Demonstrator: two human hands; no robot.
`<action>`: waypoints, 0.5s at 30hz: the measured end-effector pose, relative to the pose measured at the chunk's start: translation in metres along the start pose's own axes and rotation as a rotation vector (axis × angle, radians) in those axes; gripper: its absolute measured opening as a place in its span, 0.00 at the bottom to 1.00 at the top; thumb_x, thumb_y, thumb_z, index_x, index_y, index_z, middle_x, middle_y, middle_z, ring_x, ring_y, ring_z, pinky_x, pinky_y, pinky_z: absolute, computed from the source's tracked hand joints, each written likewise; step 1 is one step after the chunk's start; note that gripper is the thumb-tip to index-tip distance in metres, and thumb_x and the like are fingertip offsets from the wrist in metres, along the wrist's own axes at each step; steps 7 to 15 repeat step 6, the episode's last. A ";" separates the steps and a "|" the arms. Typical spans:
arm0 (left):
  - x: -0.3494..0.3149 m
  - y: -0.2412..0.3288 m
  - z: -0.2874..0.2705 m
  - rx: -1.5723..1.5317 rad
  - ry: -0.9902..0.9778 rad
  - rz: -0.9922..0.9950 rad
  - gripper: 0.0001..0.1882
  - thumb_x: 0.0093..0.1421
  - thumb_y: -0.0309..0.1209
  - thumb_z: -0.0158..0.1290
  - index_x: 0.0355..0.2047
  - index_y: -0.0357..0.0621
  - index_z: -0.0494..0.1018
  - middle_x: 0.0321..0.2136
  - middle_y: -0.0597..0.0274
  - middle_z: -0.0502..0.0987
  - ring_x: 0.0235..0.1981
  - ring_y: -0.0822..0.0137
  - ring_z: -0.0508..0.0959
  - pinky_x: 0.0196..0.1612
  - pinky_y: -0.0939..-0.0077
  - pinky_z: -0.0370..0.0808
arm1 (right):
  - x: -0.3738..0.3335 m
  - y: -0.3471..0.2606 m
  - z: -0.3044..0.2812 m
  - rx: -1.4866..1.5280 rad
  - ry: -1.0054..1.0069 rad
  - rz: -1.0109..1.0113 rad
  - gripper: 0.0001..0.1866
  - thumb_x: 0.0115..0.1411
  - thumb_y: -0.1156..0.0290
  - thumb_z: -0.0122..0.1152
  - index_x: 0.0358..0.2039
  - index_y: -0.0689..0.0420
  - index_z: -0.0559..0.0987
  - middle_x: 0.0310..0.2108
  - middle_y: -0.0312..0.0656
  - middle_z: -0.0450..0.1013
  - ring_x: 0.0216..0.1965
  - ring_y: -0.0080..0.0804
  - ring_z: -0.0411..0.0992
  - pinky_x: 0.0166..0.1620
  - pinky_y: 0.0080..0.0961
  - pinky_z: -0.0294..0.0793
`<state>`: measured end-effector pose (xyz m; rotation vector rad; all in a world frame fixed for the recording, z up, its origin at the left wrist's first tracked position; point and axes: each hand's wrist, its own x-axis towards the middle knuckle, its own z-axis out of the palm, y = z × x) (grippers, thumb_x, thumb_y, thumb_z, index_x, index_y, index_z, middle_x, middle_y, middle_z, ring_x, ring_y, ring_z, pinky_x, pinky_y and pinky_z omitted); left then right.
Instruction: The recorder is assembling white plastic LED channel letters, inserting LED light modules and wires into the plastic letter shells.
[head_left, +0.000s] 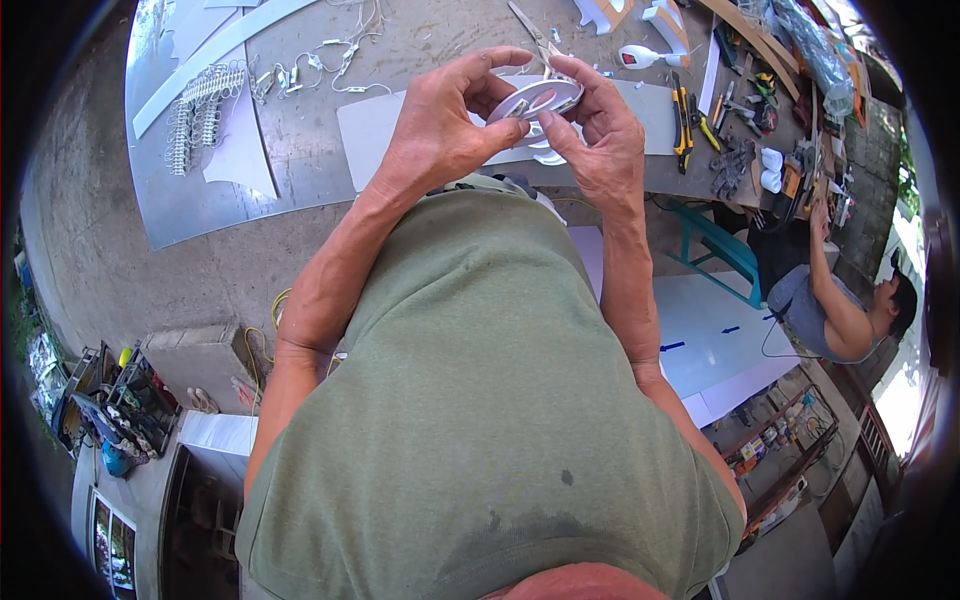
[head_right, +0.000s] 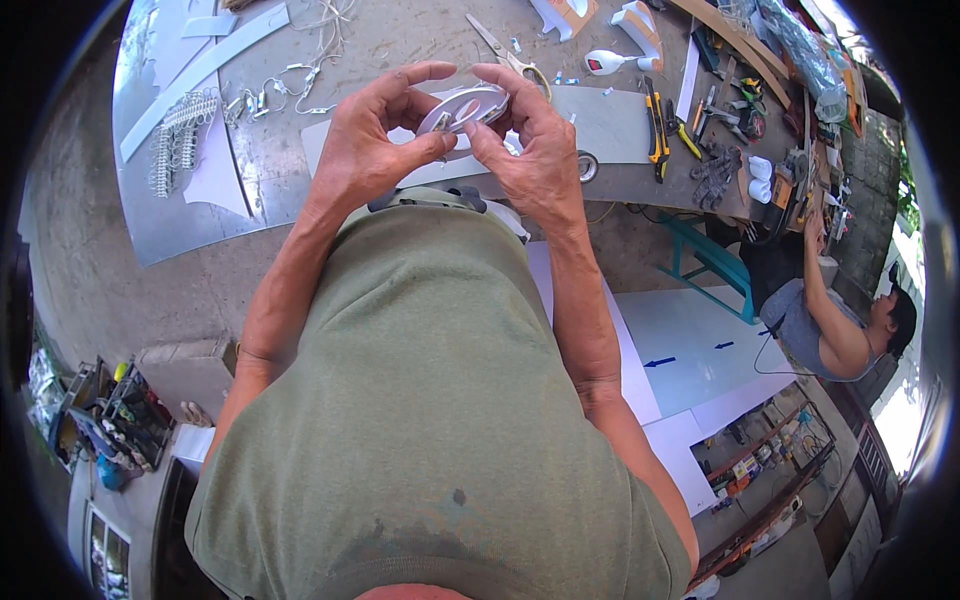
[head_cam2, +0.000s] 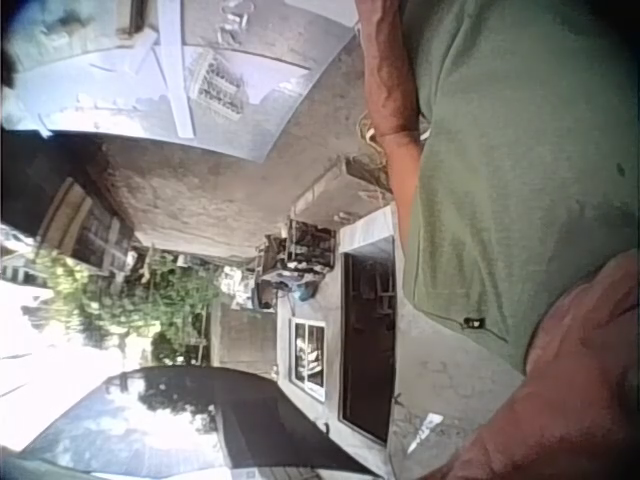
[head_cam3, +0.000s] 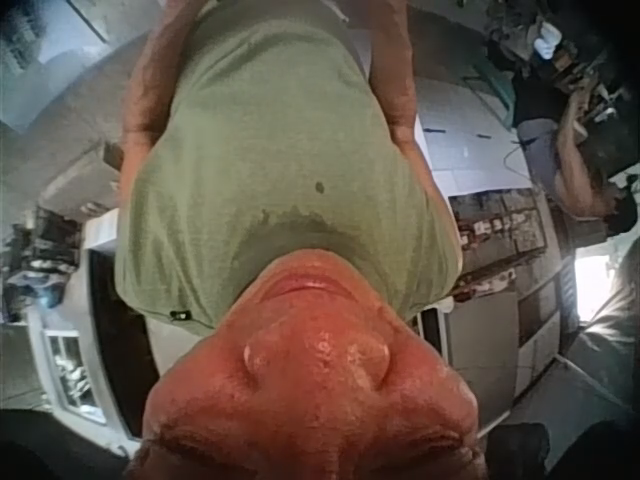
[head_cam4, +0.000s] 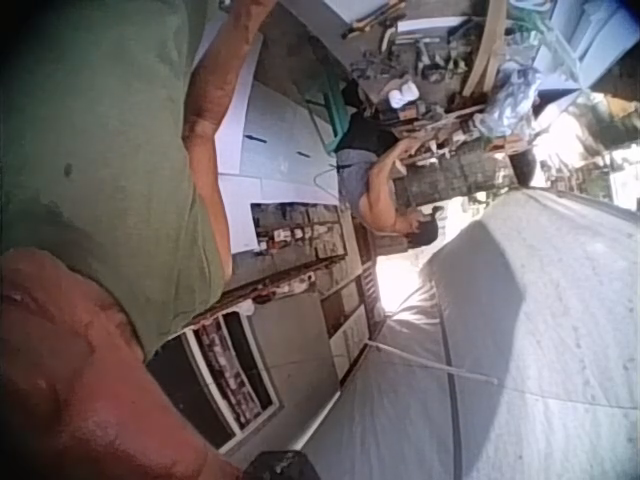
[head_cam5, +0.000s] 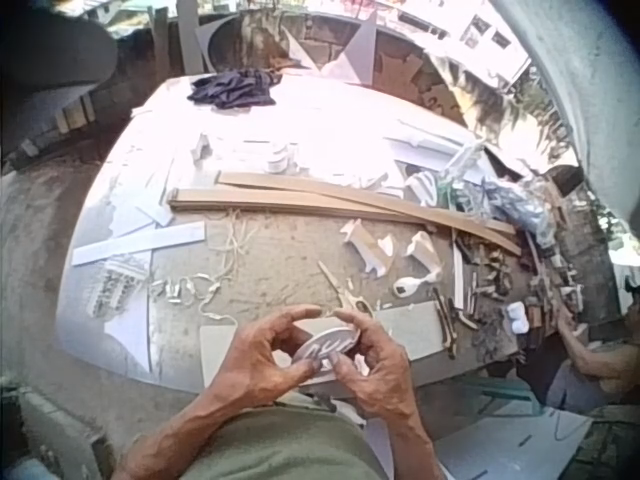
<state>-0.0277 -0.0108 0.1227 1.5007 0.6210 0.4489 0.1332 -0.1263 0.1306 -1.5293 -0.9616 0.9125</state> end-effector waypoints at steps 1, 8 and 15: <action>0.000 0.000 0.000 0.013 0.003 0.005 0.31 0.54 0.22 0.64 0.59 0.40 0.71 0.34 0.58 0.83 0.35 0.72 0.82 0.42 0.76 0.80 | 0.000 -0.001 0.000 0.004 0.002 0.010 0.28 0.59 0.79 0.65 0.60 0.62 0.72 0.38 0.39 0.77 0.38 0.21 0.75 0.44 0.21 0.78; 0.000 0.001 0.001 0.040 0.020 0.010 0.30 0.54 0.23 0.63 0.59 0.40 0.71 0.34 0.58 0.83 0.34 0.72 0.82 0.42 0.76 0.81 | 0.001 0.000 0.000 0.010 -0.006 0.025 0.28 0.59 0.79 0.65 0.61 0.62 0.71 0.40 0.40 0.78 0.41 0.22 0.76 0.46 0.21 0.79; 0.000 0.001 0.001 0.040 0.020 0.010 0.30 0.54 0.23 0.63 0.59 0.40 0.71 0.34 0.58 0.83 0.34 0.72 0.82 0.42 0.76 0.81 | 0.001 0.000 0.000 0.010 -0.006 0.025 0.28 0.59 0.79 0.65 0.61 0.62 0.71 0.40 0.40 0.78 0.41 0.22 0.76 0.46 0.21 0.79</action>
